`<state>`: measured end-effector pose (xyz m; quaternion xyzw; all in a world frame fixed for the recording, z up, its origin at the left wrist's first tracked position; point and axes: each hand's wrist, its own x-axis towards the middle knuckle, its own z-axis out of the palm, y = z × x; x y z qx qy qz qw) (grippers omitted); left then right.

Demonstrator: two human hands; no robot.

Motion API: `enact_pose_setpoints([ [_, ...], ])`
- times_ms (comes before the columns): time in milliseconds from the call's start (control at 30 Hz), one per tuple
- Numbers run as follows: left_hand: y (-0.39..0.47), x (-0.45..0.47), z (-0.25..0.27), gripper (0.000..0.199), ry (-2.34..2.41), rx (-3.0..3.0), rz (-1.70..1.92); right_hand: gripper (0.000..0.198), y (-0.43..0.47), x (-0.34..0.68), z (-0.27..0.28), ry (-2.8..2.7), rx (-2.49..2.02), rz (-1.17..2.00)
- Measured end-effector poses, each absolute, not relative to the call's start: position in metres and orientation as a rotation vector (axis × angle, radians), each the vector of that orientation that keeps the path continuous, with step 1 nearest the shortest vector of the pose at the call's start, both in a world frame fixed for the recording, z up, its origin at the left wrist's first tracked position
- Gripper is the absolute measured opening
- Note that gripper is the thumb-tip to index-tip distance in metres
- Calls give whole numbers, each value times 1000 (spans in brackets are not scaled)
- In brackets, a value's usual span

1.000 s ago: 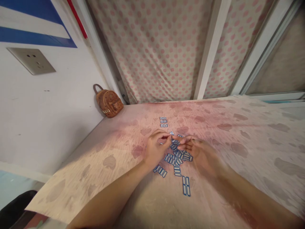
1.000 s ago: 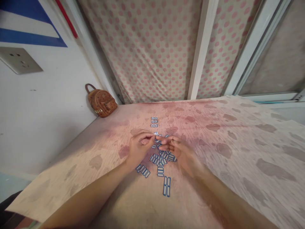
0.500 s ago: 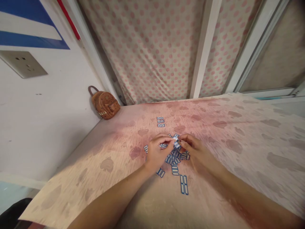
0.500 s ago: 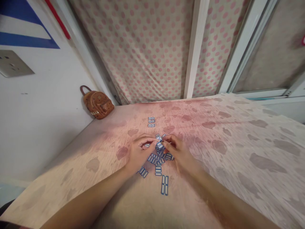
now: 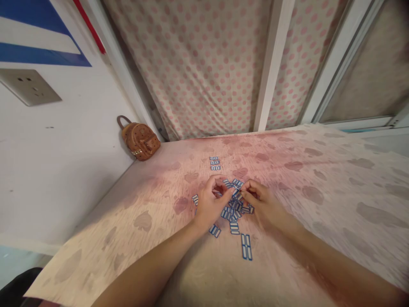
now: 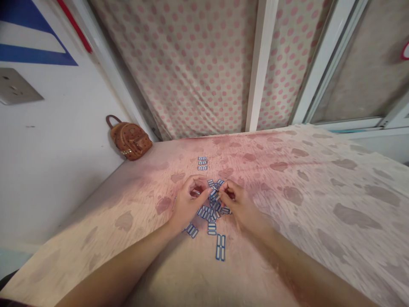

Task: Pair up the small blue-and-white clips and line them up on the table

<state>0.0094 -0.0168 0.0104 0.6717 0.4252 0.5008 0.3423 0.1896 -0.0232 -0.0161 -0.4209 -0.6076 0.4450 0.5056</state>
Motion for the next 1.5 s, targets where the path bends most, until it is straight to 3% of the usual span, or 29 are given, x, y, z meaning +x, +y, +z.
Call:
enact_pose_setpoints([
  [133, -13, 8, 8, 7, 1042, 1856, 1229, 19, -25, 190, -16, -1545, -1031, 1061],
  [400, -11, 7, 4, 12, 1078, 1830, 1216, 16, -25, 191, -14, -1468, -1145, 945],
  [733, -2, -1, 9, 17, 1179, 1659, 1241, 6, 3, 235, -19, -1689, -1706, 467],
  [867, -3, -1, 10, 16, 1191, 1666, 1245, 12, 3, 234, -26, -1881, -1684, 457],
  [1067, -3, -1, 11, 16, 1188, 1664, 1242, 4, -3, 228, -22, -1957, -1705, 485],
  [1367, 0, -1, 6, 21, 1176, 1599, 1235, 13, -8, 223, -9, -1626, -1607, 427],
  [1500, -1, 0, 5, 22, 1166, 1579, 1230, 17, -16, 211, 9, -1471, -1405, 651],
])
